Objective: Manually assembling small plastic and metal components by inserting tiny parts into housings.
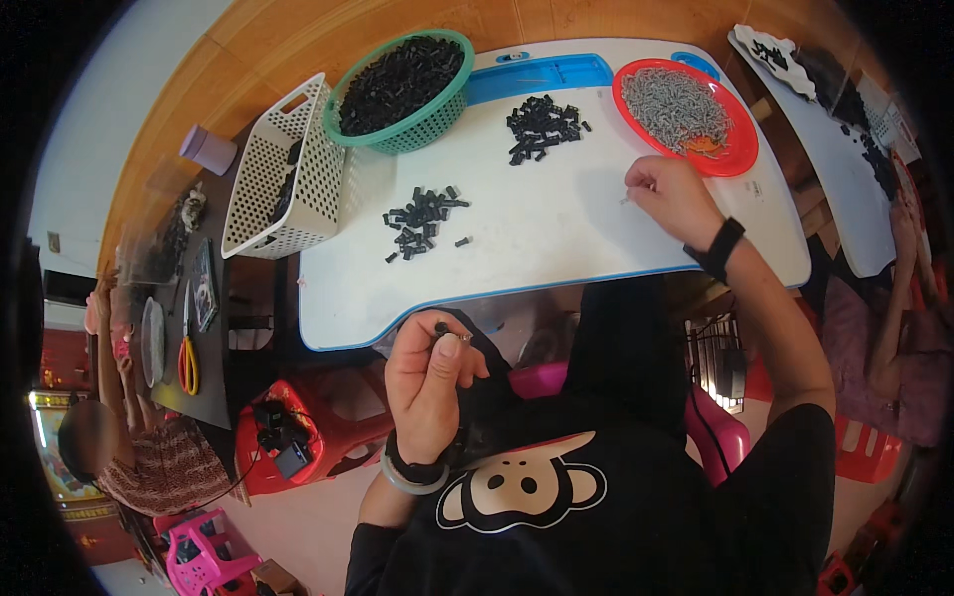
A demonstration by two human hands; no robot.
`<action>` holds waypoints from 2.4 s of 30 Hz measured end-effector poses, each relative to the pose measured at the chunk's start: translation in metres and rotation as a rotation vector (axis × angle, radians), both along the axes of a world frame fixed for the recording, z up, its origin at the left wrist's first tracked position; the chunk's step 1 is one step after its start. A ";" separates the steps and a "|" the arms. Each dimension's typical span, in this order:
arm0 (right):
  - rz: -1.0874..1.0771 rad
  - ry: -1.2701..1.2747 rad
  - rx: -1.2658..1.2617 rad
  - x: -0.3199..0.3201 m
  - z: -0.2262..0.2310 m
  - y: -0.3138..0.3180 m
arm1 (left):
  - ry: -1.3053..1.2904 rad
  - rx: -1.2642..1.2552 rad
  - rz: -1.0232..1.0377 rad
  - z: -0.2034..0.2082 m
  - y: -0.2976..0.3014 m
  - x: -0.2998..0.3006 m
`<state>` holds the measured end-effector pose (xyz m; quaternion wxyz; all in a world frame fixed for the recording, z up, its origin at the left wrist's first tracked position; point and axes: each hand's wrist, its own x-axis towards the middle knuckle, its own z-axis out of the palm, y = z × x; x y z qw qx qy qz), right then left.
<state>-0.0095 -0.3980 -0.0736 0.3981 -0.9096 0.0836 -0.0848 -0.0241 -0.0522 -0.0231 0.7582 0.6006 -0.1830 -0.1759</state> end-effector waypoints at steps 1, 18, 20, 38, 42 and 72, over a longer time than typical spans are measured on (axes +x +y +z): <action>0.025 -0.086 0.090 -0.006 0.006 0.016 | 0.000 0.001 0.000 -0.002 -0.003 0.002; 0.388 -0.626 0.397 -0.025 0.030 0.177 | 0.197 -0.116 -0.033 -0.013 -0.010 0.012; 0.384 -0.648 0.354 -0.029 0.030 0.175 | 0.189 -0.122 -0.053 -0.013 -0.010 0.011; 0.529 -0.679 0.207 -0.040 0.074 0.156 | -0.059 0.040 -0.020 0.015 0.001 -0.012; 0.571 -0.663 0.163 -0.043 0.080 0.161 | -0.310 0.065 0.104 0.015 -0.001 -0.017; 0.813 -0.614 0.088 -0.041 0.082 0.166 | -0.512 0.246 -0.076 0.022 0.023 -0.013</action>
